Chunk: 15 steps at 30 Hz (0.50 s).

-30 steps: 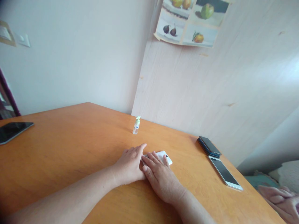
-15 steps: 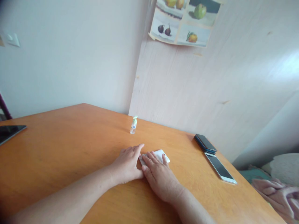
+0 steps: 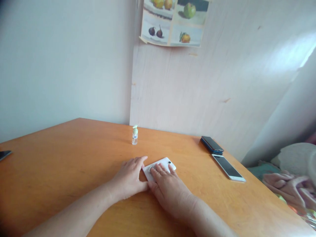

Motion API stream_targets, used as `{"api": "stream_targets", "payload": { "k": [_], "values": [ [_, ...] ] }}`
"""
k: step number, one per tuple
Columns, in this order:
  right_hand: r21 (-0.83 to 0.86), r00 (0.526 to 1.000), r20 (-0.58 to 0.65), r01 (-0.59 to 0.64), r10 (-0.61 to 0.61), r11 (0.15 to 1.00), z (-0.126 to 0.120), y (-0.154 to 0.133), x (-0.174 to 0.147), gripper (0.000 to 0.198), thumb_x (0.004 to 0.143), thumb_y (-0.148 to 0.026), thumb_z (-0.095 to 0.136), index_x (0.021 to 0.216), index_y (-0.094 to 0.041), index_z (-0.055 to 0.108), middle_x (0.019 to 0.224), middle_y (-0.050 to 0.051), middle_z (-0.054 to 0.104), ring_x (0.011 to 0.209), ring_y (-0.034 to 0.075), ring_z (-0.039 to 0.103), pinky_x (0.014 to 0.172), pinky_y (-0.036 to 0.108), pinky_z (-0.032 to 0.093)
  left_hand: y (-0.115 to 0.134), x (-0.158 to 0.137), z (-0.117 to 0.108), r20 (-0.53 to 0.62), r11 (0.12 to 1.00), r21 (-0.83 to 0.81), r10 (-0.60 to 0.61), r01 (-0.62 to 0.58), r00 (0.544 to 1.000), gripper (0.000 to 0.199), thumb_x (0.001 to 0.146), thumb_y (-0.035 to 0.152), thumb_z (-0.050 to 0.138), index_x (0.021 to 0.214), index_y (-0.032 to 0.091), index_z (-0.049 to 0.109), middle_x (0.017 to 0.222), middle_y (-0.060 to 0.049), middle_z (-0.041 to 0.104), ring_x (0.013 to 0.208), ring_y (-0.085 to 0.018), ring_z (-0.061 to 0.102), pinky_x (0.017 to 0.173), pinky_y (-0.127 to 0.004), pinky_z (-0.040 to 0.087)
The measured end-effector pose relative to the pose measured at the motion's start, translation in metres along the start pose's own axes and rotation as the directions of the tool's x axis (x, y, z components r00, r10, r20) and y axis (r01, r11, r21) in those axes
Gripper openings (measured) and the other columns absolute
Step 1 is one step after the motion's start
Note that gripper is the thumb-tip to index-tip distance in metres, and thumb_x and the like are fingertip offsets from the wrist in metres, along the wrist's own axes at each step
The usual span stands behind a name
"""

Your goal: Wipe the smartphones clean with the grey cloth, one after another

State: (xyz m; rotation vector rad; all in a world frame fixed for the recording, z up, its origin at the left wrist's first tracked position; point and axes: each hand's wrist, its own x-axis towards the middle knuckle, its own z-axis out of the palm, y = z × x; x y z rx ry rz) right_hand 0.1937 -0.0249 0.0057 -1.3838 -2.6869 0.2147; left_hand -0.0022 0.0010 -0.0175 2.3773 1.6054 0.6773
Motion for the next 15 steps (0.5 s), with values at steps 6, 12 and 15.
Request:
{"api": "stream_targets", "payload": {
  "k": [6,12,15],
  "values": [
    [-0.054,0.996,0.022,-0.081,0.082,0.995,-0.009,0.014,-0.001,0.053,0.101,-0.038,0.027,0.146,-0.013,0.042,0.150,0.016,0.042,0.142,0.029,0.033,0.117,0.057,0.018,-0.001,-0.001,-0.002,0.017,1.000,0.013,0.015,-0.016,1.000,0.077,0.069,0.050,0.068,0.135,0.018,0.045,0.129,-0.013,0.059,0.121,-0.033,0.052,0.097,-0.041,0.039],
    [-0.096,0.967,-0.026,-0.255,0.254,0.962,-0.002,0.025,0.000,0.056,0.098,-0.035,0.035,0.144,-0.003,0.042,0.150,0.025,0.039,0.140,0.033,0.037,0.115,0.053,0.027,-0.001,0.000,-0.005,0.050,1.000,0.018,0.004,-0.005,0.999,0.072,0.069,0.048,0.069,0.132,0.021,0.048,0.126,-0.010,0.060,0.119,-0.032,0.053,0.095,-0.040,0.039],
    [-0.031,0.996,-0.024,-0.089,0.088,0.996,-0.001,-0.006,-0.008,0.054,0.097,-0.036,0.040,0.142,-0.006,0.046,0.150,0.022,0.041,0.141,0.032,0.035,0.116,0.047,0.027,-0.001,0.000,-0.005,0.045,1.000,0.015,0.006,-0.007,0.999,0.065,0.072,0.049,0.067,0.128,0.021,0.051,0.121,-0.009,0.062,0.116,-0.030,0.054,0.094,-0.038,0.039]
  ]
}}
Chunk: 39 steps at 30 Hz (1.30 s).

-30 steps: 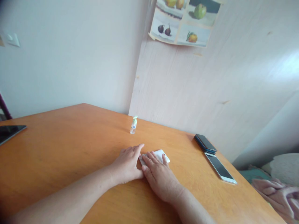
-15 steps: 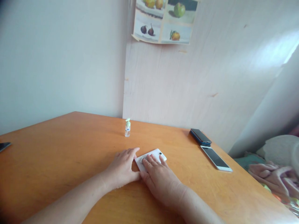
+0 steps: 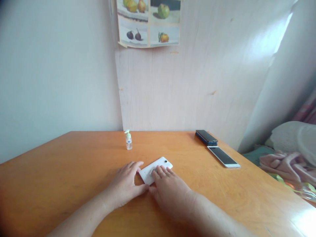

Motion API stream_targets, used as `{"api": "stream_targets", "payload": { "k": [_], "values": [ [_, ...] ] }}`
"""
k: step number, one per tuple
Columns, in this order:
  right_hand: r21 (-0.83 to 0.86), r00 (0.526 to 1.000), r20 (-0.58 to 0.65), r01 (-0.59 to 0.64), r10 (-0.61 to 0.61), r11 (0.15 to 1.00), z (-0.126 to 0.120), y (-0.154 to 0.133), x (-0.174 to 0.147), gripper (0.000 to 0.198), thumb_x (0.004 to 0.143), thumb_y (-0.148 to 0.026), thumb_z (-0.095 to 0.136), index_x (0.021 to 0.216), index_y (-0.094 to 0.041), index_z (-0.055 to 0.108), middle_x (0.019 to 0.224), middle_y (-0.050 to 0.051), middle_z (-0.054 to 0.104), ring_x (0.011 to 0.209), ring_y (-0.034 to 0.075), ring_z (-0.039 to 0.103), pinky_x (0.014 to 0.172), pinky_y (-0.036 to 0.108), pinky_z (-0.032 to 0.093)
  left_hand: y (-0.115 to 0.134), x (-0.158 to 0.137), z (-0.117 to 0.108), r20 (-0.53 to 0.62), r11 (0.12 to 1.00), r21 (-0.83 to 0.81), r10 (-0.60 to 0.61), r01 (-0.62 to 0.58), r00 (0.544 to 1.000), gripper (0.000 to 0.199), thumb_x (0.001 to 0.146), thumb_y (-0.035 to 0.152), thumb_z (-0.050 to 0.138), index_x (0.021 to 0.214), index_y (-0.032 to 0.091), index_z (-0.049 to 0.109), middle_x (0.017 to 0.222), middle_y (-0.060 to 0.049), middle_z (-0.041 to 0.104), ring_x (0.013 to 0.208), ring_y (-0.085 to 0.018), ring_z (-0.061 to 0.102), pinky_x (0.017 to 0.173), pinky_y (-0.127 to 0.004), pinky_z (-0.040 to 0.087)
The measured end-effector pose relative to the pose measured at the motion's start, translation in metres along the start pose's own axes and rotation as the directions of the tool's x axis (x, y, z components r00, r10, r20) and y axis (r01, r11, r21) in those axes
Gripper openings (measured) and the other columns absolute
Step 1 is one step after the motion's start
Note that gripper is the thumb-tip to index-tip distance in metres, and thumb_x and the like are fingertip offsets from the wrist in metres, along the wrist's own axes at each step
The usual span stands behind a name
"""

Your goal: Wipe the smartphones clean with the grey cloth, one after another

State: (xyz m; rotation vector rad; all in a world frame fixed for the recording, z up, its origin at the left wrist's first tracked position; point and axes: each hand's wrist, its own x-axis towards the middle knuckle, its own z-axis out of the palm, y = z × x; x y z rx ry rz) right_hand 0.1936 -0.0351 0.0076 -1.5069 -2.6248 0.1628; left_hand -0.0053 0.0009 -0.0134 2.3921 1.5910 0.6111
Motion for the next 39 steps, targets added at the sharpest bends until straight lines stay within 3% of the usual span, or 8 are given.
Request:
{"api": "stream_targets", "payload": {
  "k": [4,11,18,20,26,33,35,39],
  "values": [
    [0.037,0.995,0.007,0.097,-0.097,0.995,-0.002,-0.010,-0.005,0.053,0.098,-0.035,0.037,0.143,-0.008,0.045,0.148,0.020,0.045,0.140,0.031,0.036,0.116,0.046,0.029,-0.002,0.001,0.001,-0.001,1.000,-0.004,0.004,-0.004,1.000,0.055,0.074,0.050,0.066,0.121,0.024,0.055,0.115,-0.008,0.062,0.113,-0.029,0.055,0.093,-0.037,0.039],
    [-0.044,0.966,-0.026,-0.259,0.258,0.965,-0.002,0.027,0.012,0.050,0.095,-0.027,0.040,0.137,-0.002,0.048,0.141,0.029,0.048,0.130,0.037,0.049,0.105,0.050,0.041,-0.004,0.001,0.000,0.017,1.000,0.009,0.019,-0.019,1.000,0.044,0.072,0.045,0.069,0.111,0.028,0.060,0.107,-0.004,0.061,0.106,-0.027,0.056,0.089,-0.035,0.039],
    [0.065,0.984,-0.044,0.173,-0.171,0.983,0.002,-0.013,-0.001,0.051,0.097,-0.033,0.039,0.141,-0.008,0.046,0.147,0.021,0.045,0.140,0.031,0.037,0.116,0.044,0.030,-0.006,0.002,0.001,0.004,1.000,-0.018,0.013,-0.013,1.000,0.038,0.077,0.045,0.064,0.110,0.026,0.059,0.107,-0.005,0.062,0.106,-0.025,0.056,0.090,-0.035,0.040],
    [0.078,0.981,-0.064,0.189,-0.185,0.979,0.001,-0.003,0.002,0.047,0.098,-0.032,0.038,0.139,-0.011,0.049,0.143,0.018,0.050,0.138,0.029,0.041,0.115,0.044,0.031,-0.006,0.002,0.001,0.003,1.000,-0.020,0.013,-0.013,1.000,0.041,0.076,0.045,0.066,0.112,0.026,0.058,0.110,-0.006,0.062,0.108,-0.026,0.055,0.091,-0.035,0.040],
    [0.057,0.991,-0.107,-0.075,0.080,0.996,0.004,0.036,0.022,0.050,0.098,-0.030,0.037,0.139,-0.004,0.048,0.146,0.025,0.044,0.139,0.035,0.036,0.114,0.054,0.029,-0.008,0.002,0.002,-0.012,0.999,-0.025,0.022,-0.022,1.000,0.052,0.071,0.041,0.069,0.119,0.025,0.055,0.118,-0.007,0.061,0.114,-0.027,0.054,0.095,-0.037,0.039],
    [0.226,0.953,-0.101,0.301,-0.285,0.926,0.000,-0.006,0.011,0.052,0.102,-0.044,0.028,0.145,-0.018,0.043,0.150,0.013,0.043,0.141,0.026,0.035,0.117,0.050,0.023,-0.014,0.003,0.008,-0.031,0.999,-0.033,0.028,-0.029,0.999,0.056,0.073,0.041,0.068,0.123,0.022,0.051,0.117,-0.009,0.062,0.110,-0.026,0.056,0.094,-0.037,0.041],
    [0.209,0.965,-0.102,0.258,-0.241,0.943,-0.001,0.002,0.016,0.049,0.102,-0.041,0.028,0.144,-0.021,0.046,0.150,0.011,0.045,0.141,0.025,0.036,0.117,0.051,0.021,-0.013,0.002,0.008,-0.036,0.999,-0.029,0.027,-0.028,0.999,0.058,0.073,0.041,0.068,0.124,0.022,0.050,0.118,-0.009,0.062,0.112,-0.026,0.056,0.095,-0.037,0.040],
    [0.111,0.992,-0.096,-0.067,0.078,0.992,0.005,0.032,0.030,0.052,0.101,-0.040,0.028,0.145,-0.017,0.044,0.150,0.016,0.043,0.143,0.030,0.031,0.115,0.060,0.015,-0.010,0.001,0.007,-0.038,0.999,-0.034,0.017,-0.019,0.999,0.063,0.071,0.043,0.069,0.127,0.023,0.048,0.120,-0.009,0.061,0.115,-0.028,0.055,0.099,-0.039,0.039]
  ]
}}
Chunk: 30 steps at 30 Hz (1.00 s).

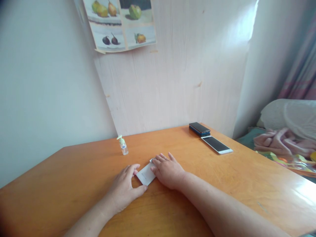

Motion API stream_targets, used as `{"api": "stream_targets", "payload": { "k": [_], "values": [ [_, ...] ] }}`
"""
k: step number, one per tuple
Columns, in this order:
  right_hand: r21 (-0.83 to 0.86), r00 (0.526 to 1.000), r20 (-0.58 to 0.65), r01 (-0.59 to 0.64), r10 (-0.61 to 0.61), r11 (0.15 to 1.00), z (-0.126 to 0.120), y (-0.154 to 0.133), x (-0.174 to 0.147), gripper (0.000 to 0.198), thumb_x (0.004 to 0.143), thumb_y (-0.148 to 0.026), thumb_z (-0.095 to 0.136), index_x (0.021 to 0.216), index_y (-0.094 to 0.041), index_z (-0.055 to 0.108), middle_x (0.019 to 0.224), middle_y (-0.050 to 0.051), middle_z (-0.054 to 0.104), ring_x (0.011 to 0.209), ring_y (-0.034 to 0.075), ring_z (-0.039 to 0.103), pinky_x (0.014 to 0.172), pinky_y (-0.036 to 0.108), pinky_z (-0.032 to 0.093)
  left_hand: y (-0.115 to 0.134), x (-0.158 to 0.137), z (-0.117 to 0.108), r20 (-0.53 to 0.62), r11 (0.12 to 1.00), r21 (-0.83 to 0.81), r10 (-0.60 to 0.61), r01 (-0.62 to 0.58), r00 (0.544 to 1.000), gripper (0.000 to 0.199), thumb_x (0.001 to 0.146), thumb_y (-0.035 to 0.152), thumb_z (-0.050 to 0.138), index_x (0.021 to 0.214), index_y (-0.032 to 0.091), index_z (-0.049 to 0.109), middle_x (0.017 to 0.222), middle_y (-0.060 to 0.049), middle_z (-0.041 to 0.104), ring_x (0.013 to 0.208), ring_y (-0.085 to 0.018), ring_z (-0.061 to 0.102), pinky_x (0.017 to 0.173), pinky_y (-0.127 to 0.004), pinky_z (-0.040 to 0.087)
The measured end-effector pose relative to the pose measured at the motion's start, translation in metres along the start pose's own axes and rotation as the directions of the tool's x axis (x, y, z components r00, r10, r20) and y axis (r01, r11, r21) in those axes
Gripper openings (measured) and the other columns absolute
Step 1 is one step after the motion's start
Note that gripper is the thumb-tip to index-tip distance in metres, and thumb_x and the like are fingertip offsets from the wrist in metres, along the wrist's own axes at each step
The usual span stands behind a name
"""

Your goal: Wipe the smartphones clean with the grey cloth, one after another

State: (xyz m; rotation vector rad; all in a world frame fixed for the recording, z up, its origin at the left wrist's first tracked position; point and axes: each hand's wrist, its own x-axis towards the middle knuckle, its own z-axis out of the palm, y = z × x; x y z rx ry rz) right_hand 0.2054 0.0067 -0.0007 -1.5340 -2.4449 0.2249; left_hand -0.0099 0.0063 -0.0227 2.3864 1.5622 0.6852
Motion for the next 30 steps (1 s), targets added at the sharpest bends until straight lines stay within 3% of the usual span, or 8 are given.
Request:
{"api": "stream_targets", "payload": {
  "k": [3,7,9,13,16,22,26,30],
  "values": [
    [-0.032,1.000,0.000,-0.024,0.024,0.999,0.003,-0.001,0.000,0.054,0.101,-0.043,0.030,0.146,-0.016,0.043,0.151,0.017,0.041,0.144,0.031,0.028,0.116,0.059,0.012,0.001,0.000,0.000,-0.002,1.000,0.008,-0.007,0.007,1.000,0.065,0.071,0.042,0.068,0.129,0.021,0.047,0.121,-0.010,0.061,0.116,-0.028,0.055,0.100,-0.039,0.039],
    [0.076,0.967,0.021,0.252,-0.254,0.965,0.002,-0.027,-0.009,0.049,0.101,-0.044,0.030,0.145,-0.026,0.043,0.150,0.010,0.044,0.142,0.027,0.032,0.116,0.055,0.017,-0.002,0.001,0.002,0.005,1.000,0.018,-0.017,0.017,1.000,0.066,0.071,0.037,0.067,0.130,0.020,0.045,0.123,-0.011,0.061,0.117,-0.028,0.055,0.099,-0.038,0.039],
    [0.103,0.958,0.023,0.282,-0.285,0.954,0.002,-0.030,-0.008,0.047,0.102,-0.044,0.028,0.144,-0.029,0.045,0.150,0.009,0.044,0.141,0.027,0.034,0.115,0.057,0.018,-0.002,0.000,0.002,0.005,1.000,0.016,-0.006,0.006,1.000,0.065,0.071,0.037,0.067,0.130,0.020,0.046,0.123,-0.011,0.060,0.116,-0.027,0.055,0.098,-0.038,0.039],
    [0.033,0.999,0.008,0.053,-0.053,0.998,0.004,-0.005,0.006,0.049,0.101,-0.042,0.030,0.144,-0.024,0.045,0.151,0.012,0.042,0.143,0.028,0.030,0.115,0.056,0.017,0.004,0.000,-0.005,0.034,0.999,0.043,0.013,-0.015,0.999,0.059,0.074,0.042,0.067,0.128,0.024,0.051,0.121,-0.008,0.061,0.117,-0.027,0.054,0.097,-0.037,0.039],
    [-0.003,0.994,-0.002,-0.110,0.110,0.994,0.002,0.016,0.011,0.053,0.100,-0.039,0.031,0.146,-0.016,0.042,0.149,0.017,0.043,0.141,0.028,0.035,0.115,0.053,0.022,0.008,0.000,-0.011,0.095,0.996,0.092,0.004,-0.012,0.995,0.048,0.075,0.047,0.065,0.119,0.028,0.058,0.116,-0.005,0.062,0.113,-0.027,0.055,0.094,-0.036,0.039],
    [-0.093,0.989,-0.033,-0.147,0.145,0.985,-0.002,-0.001,-0.008,0.050,0.095,-0.032,0.041,0.134,-0.003,0.052,0.137,0.027,0.052,0.128,0.036,0.049,0.110,0.052,0.033,0.009,0.001,-0.013,0.089,0.992,0.125,0.018,-0.029,0.996,0.043,0.076,0.048,0.065,0.115,0.030,0.062,0.108,-0.004,0.062,0.107,-0.027,0.057,0.090,-0.035,0.039],
    [-0.136,0.998,-0.003,0.056,-0.057,0.989,0.002,-0.030,-0.022,0.046,0.096,-0.031,0.041,0.129,-0.004,0.056,0.135,0.025,0.053,0.133,0.036,0.044,0.112,0.052,0.031,0.008,0.001,-0.011,0.077,0.993,0.115,0.017,-0.026,0.997,0.041,0.076,0.050,0.066,0.112,0.030,0.063,0.107,-0.004,0.062,0.105,-0.026,0.058,0.088,-0.034,0.040],
    [-0.048,0.963,0.022,0.270,-0.269,0.962,0.001,-0.037,-0.026,0.046,0.098,-0.030,0.037,0.138,-0.010,0.049,0.141,0.018,0.052,0.136,0.030,0.042,0.114,0.047,0.032,0.008,0.000,-0.011,0.070,0.995,0.095,0.018,-0.024,0.997,0.037,0.079,0.052,0.063,0.109,0.031,0.065,0.105,-0.004,0.063,0.103,-0.025,0.059,0.087,-0.032,0.040]
  ]
}}
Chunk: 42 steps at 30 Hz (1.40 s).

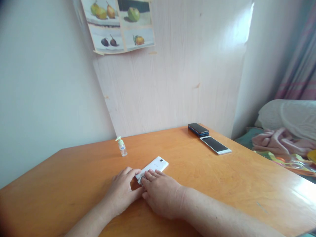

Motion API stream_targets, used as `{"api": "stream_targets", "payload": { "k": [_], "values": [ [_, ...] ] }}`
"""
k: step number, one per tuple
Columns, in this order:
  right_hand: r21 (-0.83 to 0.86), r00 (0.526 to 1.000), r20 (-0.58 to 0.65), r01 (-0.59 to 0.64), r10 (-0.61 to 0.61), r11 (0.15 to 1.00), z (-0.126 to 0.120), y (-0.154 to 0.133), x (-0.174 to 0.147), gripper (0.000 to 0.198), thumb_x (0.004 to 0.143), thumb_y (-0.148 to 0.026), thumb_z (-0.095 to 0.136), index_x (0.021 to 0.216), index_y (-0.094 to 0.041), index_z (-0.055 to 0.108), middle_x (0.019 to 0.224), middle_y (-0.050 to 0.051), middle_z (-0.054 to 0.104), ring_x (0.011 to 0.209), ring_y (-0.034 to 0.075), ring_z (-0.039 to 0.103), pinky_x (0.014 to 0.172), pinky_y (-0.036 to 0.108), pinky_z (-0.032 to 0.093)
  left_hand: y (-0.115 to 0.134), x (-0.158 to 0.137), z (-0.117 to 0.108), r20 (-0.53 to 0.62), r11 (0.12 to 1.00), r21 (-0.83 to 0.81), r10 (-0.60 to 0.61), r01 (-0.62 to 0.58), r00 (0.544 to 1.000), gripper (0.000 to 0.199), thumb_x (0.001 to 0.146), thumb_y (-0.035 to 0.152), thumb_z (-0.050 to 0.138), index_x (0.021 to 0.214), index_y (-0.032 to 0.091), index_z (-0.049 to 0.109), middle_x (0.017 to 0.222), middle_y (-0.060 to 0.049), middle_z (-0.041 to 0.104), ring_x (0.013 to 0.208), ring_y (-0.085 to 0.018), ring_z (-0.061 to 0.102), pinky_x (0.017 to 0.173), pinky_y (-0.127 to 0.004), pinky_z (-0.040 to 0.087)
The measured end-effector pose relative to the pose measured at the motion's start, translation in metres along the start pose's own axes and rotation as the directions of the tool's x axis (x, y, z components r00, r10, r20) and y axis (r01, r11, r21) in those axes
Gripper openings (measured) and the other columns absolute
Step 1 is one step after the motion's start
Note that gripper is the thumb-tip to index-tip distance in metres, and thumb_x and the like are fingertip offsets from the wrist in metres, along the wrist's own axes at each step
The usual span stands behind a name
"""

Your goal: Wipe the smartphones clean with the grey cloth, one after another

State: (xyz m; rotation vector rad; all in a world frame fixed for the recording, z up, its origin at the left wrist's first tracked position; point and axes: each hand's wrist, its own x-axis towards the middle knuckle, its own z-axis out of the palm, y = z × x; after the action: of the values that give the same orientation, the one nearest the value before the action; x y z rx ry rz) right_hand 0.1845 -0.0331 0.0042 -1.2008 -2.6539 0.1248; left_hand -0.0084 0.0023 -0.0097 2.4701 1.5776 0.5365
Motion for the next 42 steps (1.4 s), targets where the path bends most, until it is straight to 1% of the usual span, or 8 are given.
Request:
{"api": "stream_targets", "payload": {
  "k": [8,13,16,19,22,26,37,42],
  "values": [
    [-0.144,0.931,-0.024,-0.363,0.363,0.921,0.001,0.037,0.005,0.048,0.094,-0.021,0.041,0.137,-0.002,0.048,0.141,0.027,0.048,0.132,0.035,0.045,0.110,0.052,0.035,-0.001,0.001,0.000,0.011,1.000,0.019,0.001,-0.001,1.000,0.044,0.075,0.046,0.066,0.116,0.030,0.062,0.109,-0.004,0.062,0.107,-0.026,0.057,0.087,-0.033,0.040],
    [-0.041,0.997,0.005,-0.082,0.082,0.996,0.004,0.002,0.000,0.047,0.094,-0.026,0.042,0.137,-0.008,0.050,0.145,0.021,0.047,0.138,0.031,0.039,0.115,0.045,0.030,0.001,0.000,-0.001,0.026,1.000,0.006,-0.014,0.014,1.000,0.038,0.078,0.048,0.064,0.111,0.030,0.064,0.107,-0.004,0.062,0.105,-0.025,0.057,0.088,-0.033,0.040],
    [0.026,0.999,0.029,0.026,-0.027,0.999,-0.003,-0.002,-0.001,0.044,0.095,-0.026,0.040,0.136,-0.012,0.053,0.142,0.015,0.052,0.135,0.026,0.044,0.113,0.038,0.033,0.001,0.000,-0.001,0.023,1.000,-0.001,0.000,0.000,1.000,0.036,0.079,0.050,0.062,0.109,0.031,0.064,0.105,-0.004,0.062,0.103,-0.025,0.057,0.086,-0.033,0.040],
    [0.064,0.991,0.029,-0.134,0.132,0.989,-0.010,0.018,0.002,0.039,0.094,-0.023,0.042,0.126,-0.017,0.063,0.133,0.012,0.061,0.128,0.026,0.052,0.107,0.037,0.040,0.000,0.000,-0.002,0.023,1.000,0.006,0.003,-0.003,1.000,0.041,0.077,0.050,0.065,0.114,0.033,0.063,0.107,-0.004,0.061,0.106,-0.026,0.057,0.088,-0.034,0.039],
    [0.188,0.911,-0.040,-0.396,0.409,0.899,-0.011,0.048,0.006,0.030,0.088,-0.022,0.050,0.108,-0.022,0.072,0.117,0.009,0.071,0.113,0.026,0.062,0.097,0.035,0.045,-0.001,0.000,-0.002,0.019,1.000,0.003,0.002,-0.002,1.000,0.044,0.076,0.049,0.065,0.117,0.032,0.062,0.109,-0.003,0.061,0.108,-0.027,0.056,0.091,-0.035,0.039],
    [0.301,0.826,-0.135,-0.492,0.548,0.817,-0.009,0.080,0.008,0.024,0.084,-0.019,0.051,0.091,-0.021,0.074,0.097,0.008,0.075,0.095,0.024,0.067,0.085,0.033,0.047,-0.001,-0.001,-0.001,0.009,0.999,-0.035,0.016,-0.016,1.000,0.044,0.078,0.046,0.064,0.118,0.030,0.061,0.112,-0.004,0.061,0.108,-0.025,0.056,0.092,-0.034,0.039],
    [0.690,0.709,-0.307,-0.293,0.634,0.662,0.005,0.102,0.015,0.021,0.085,-0.032,0.051,0.094,-0.017,0.063,0.080,0.004,0.070,0.072,0.016,0.063,0.064,0.026,0.048,-0.001,0.000,-0.007,-0.066,0.996,-0.041,0.082,-0.085,0.994,0.025,0.091,0.043,0.052,0.107,0.030,0.066,0.101,-0.001,0.069,0.098,-0.022,0.061,0.086,-0.036,0.038],
    [0.764,0.688,-0.348,-0.185,0.636,0.618,0.002,0.098,0.016,0.023,0.084,-0.034,0.054,0.099,-0.018,0.063,0.084,0.004,0.070,0.068,0.014,0.060,0.063,0.027,0.048,0.000,0.000,-0.009,-0.066,0.986,-0.095,0.134,-0.140,0.989,0.034,0.100,0.042,0.036,0.103,0.027,0.066,0.092,-0.002,0.070,0.089,-0.021,0.062,0.077,-0.031,0.039]
  ]
}}
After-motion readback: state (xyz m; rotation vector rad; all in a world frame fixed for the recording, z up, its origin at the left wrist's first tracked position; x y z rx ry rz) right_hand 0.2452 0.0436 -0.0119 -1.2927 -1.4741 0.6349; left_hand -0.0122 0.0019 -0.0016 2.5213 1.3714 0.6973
